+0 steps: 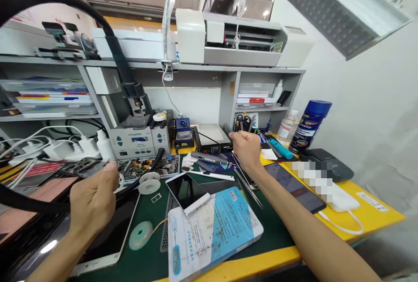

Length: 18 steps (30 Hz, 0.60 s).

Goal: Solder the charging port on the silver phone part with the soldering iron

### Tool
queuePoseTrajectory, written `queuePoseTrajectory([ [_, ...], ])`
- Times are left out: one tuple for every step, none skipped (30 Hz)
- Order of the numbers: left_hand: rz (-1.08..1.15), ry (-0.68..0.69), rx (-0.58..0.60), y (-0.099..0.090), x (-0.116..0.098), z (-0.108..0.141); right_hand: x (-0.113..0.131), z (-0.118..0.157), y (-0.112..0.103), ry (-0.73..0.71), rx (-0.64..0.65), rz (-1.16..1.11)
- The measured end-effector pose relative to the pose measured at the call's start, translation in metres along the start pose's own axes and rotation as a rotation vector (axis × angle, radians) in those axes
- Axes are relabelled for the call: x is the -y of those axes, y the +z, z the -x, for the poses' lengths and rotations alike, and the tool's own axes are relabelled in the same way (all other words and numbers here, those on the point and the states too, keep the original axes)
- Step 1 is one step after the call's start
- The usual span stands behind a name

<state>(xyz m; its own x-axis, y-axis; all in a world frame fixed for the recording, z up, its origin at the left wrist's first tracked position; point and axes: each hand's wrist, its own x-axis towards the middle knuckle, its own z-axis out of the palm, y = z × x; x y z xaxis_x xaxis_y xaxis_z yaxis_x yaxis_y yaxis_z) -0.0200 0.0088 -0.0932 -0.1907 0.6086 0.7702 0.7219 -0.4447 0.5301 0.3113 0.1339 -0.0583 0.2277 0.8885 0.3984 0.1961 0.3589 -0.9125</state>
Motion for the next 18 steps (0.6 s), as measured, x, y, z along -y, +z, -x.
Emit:
queuePoseTrajectory([
  [-0.014,0.016,0.008,0.000,-0.003,-0.001,-0.003,0.001,0.001,-0.020,-0.014,0.013],
  [-0.025,0.032,0.024,-0.001,-0.006,-0.002,-0.005,0.002,0.003,-0.040,-0.026,0.028],
  [-0.033,0.046,0.053,-0.001,-0.009,-0.004,-0.007,0.005,0.005,-0.059,-0.036,0.043],
  [-0.040,0.058,0.096,-0.001,-0.012,-0.005,-0.007,0.007,0.007,-0.079,-0.043,0.060],
  [-0.048,0.064,0.151,-0.002,-0.015,-0.007,-0.007,0.010,0.009,-0.097,-0.048,0.077],
  [-0.056,0.065,0.217,-0.003,-0.018,-0.007,-0.006,0.013,0.010,-0.116,-0.051,0.095],
  [-0.067,0.063,0.289,-0.005,-0.022,-0.007,-0.004,0.016,0.011,-0.134,-0.051,0.112],
  [-0.079,0.060,0.365,-0.008,-0.026,-0.005,-0.002,0.019,0.012,-0.154,-0.050,0.127],
  [-0.091,0.056,0.446,-0.012,-0.031,-0.002,0.001,0.022,0.012,-0.174,-0.049,0.139],
  [-0.113,0.050,0.526,-0.015,-0.036,0.003,0.003,0.024,0.012,-0.196,-0.048,0.149],
  [-0.147,0.046,0.611,-0.019,-0.042,0.009,0.004,0.026,0.012,-0.217,-0.047,0.156],
  [-0.202,0.033,0.689,-0.023,-0.047,0.015,0.005,0.027,0.012,-0.238,-0.046,0.162],
  [-0.285,0.021,0.781,-0.026,-0.053,0.021,0.006,0.028,0.012,-0.256,-0.044,0.167],
  [-0.358,0.010,0.862,-0.028,-0.058,0.027,0.006,0.029,0.012,-0.273,-0.042,0.171],
  [-0.414,-0.004,0.926,-0.030,-0.063,0.032,0.006,0.031,0.012,-0.287,-0.038,0.174],
  [-0.460,-0.018,0.970,-0.031,-0.066,0.035,0.006,0.032,0.013,-0.299,-0.032,0.176],
  [-0.487,-0.030,0.991,-0.032,-0.068,0.037,0.006,0.033,0.014,-0.310,-0.026,0.178],
  [-0.507,-0.042,0.999,-0.033,-0.070,0.037,0.006,0.034,0.015,-0.319,-0.019,0.178],
])
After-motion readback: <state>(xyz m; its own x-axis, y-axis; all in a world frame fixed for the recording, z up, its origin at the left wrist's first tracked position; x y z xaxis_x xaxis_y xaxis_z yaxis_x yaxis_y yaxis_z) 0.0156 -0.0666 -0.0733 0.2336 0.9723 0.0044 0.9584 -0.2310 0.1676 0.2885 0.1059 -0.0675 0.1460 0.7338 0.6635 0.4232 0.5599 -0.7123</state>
